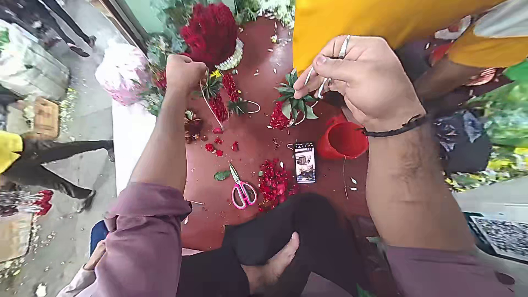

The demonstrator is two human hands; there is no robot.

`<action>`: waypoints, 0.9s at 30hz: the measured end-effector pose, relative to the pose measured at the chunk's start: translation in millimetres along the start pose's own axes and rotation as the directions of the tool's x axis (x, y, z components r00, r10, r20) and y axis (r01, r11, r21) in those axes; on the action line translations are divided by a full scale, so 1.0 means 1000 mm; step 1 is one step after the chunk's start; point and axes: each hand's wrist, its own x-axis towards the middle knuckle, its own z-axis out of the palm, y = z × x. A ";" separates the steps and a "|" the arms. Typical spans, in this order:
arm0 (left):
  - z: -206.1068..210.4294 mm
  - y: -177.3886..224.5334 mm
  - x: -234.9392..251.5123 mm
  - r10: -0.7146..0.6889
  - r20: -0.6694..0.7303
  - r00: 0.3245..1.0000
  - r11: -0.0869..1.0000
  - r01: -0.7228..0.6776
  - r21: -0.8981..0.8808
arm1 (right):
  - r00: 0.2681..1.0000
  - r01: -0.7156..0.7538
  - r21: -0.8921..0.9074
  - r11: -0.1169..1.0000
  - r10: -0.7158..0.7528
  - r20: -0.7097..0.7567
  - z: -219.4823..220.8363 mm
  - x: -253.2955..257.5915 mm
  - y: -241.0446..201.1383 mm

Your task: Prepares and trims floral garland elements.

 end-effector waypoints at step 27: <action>-0.250 0.207 -0.334 0.373 0.173 0.911 0.928 -0.362 -0.094 | 0.869 0.387 0.134 0.912 -0.410 0.277 0.066 -0.077 -0.291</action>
